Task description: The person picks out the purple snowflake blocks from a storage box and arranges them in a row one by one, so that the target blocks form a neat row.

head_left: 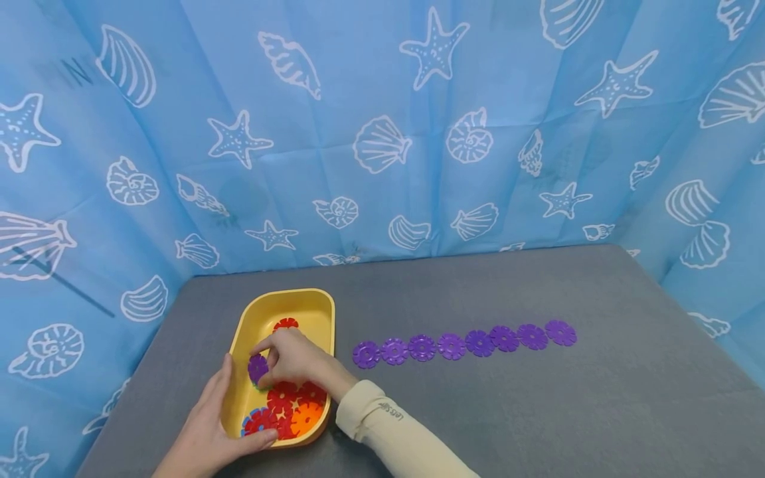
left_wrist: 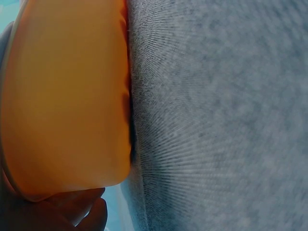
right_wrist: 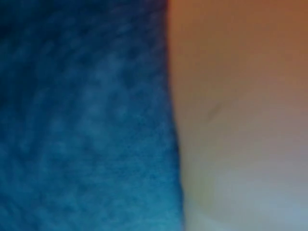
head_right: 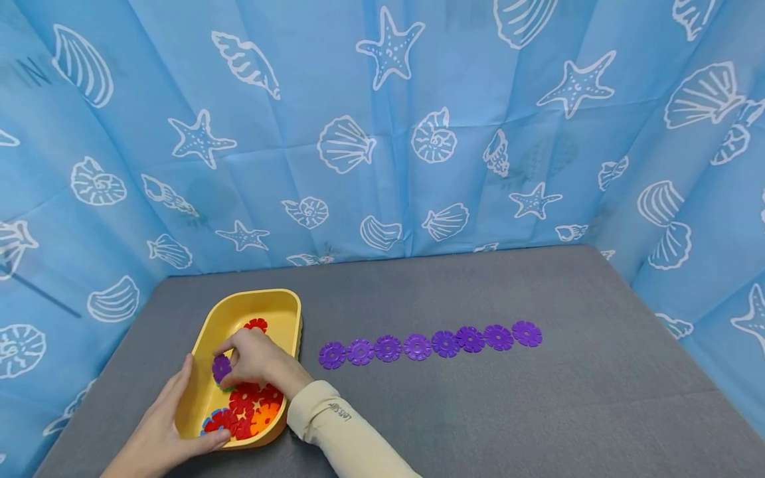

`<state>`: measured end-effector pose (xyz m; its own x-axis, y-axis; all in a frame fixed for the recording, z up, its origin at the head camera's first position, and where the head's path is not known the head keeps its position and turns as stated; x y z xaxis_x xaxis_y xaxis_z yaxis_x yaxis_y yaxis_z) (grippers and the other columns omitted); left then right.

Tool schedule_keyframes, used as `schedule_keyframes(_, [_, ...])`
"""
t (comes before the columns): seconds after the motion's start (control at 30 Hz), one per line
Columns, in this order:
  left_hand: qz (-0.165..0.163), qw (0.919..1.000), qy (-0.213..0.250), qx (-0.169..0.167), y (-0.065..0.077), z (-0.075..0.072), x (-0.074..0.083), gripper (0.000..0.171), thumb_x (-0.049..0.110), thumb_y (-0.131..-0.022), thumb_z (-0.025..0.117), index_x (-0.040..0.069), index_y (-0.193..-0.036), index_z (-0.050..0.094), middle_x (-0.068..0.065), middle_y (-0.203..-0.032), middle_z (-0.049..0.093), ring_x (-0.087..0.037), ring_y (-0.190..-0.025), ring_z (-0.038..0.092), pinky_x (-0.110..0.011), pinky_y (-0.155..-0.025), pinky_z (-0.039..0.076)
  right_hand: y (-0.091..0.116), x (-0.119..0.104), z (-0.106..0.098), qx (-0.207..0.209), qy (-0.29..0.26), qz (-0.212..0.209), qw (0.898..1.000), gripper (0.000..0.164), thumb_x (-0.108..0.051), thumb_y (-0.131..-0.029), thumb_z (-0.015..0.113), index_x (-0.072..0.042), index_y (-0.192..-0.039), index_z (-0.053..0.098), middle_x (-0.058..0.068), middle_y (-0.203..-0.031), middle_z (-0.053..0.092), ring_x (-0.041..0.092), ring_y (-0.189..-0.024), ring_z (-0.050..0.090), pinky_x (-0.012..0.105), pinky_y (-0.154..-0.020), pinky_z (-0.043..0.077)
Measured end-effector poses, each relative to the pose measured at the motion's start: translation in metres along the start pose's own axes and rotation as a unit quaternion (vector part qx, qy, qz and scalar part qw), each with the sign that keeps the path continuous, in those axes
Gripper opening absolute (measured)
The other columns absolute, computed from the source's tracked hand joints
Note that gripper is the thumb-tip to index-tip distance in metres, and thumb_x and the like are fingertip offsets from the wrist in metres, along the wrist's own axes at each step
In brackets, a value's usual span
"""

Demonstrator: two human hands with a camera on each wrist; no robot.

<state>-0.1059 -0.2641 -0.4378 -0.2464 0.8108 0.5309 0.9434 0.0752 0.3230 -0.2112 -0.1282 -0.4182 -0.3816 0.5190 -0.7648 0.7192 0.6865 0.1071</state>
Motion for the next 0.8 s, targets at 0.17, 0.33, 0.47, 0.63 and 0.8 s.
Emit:
schedule_keyframes(0.17, [-0.004, 1.0, 0.003, -0.002, 0.001, 0.0, 0.0, 0.141, 0.068, -0.076, 0.077, 0.015, -0.162, -0.021, -0.028, -0.165, 0.012, -0.051, -0.139, 0.036, -0.057, -0.1, 0.056, 0.001, -0.004, -0.006, 0.029, -0.062, -0.043, 0.997, 0.049, -0.016, -0.083, 0.086, -0.021, -0.13, 0.072, -0.007, -0.07, 0.066, 0.003, -0.053, 0.056, 0.015, -0.053, 0.053])
schedule_keyframes(0.33, [-0.004, 1.0, 0.002, 0.002, 0.001, 0.0, 0.001, 0.143, 0.069, -0.073, 0.078, 0.017, -0.161, -0.022, -0.027, -0.165, 0.013, -0.05, -0.139, 0.037, -0.055, -0.099, 0.057, 0.009, -0.008, -0.016, 0.051, -0.098, -0.079, 0.991, 0.049, -0.017, -0.083, 0.086, -0.019, -0.131, 0.072, -0.005, -0.083, 0.073, -0.004, -0.064, 0.061, 0.013, -0.061, 0.056])
schedule_keyframes(0.47, [0.0, 1.0, 0.0, 0.005, 0.001, 0.0, 0.001, 0.143, 0.068, -0.074, 0.079, 0.015, -0.162, -0.021, -0.027, -0.165, 0.014, -0.051, -0.14, 0.036, -0.057, -0.099, 0.056, 0.017, -0.007, -0.02, 0.047, -0.115, -0.091, 0.988, 0.049, -0.017, -0.083, 0.086, -0.017, -0.13, 0.072, -0.002, -0.083, 0.075, -0.006, -0.066, 0.063, 0.012, -0.066, 0.056])
schedule_keyframes(0.63, [-0.004, 0.9999, 0.008, 0.005, 0.001, 0.001, 0.0, 0.144, 0.068, -0.072, 0.079, 0.015, -0.162, -0.019, -0.026, -0.165, 0.015, -0.048, -0.138, 0.039, -0.053, -0.096, 0.059, 0.027, 0.001, -0.025, 0.035, -0.155, -0.088, 0.983, 0.048, -0.017, -0.083, 0.086, -0.015, -0.128, 0.073, -0.003, -0.077, 0.071, -0.004, -0.066, 0.065, 0.015, -0.067, 0.058])
schedule_keyframes(0.8, [-0.016, 0.9996, 0.021, 0.006, 0.001, 0.001, 0.001, 0.146, 0.069, -0.07, 0.081, 0.017, -0.163, -0.019, -0.026, -0.164, 0.016, -0.043, -0.133, 0.043, -0.047, -0.091, 0.062, 0.04, 0.008, -0.036, 0.029, -0.188, -0.08, 0.979, 0.049, -0.016, -0.082, 0.086, -0.014, -0.129, 0.072, -0.002, -0.076, 0.069, 0.001, -0.066, 0.067, 0.018, -0.068, 0.06])
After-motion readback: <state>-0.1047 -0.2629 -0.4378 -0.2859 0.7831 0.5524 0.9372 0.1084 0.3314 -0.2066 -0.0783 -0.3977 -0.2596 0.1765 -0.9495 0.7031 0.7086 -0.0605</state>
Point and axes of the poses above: each hand's wrist, its own y-axis away from the middle knuckle, its own z-axis out of the palm, x = y × z, the point moved 4 cm from there along -y, towards the middle knuckle
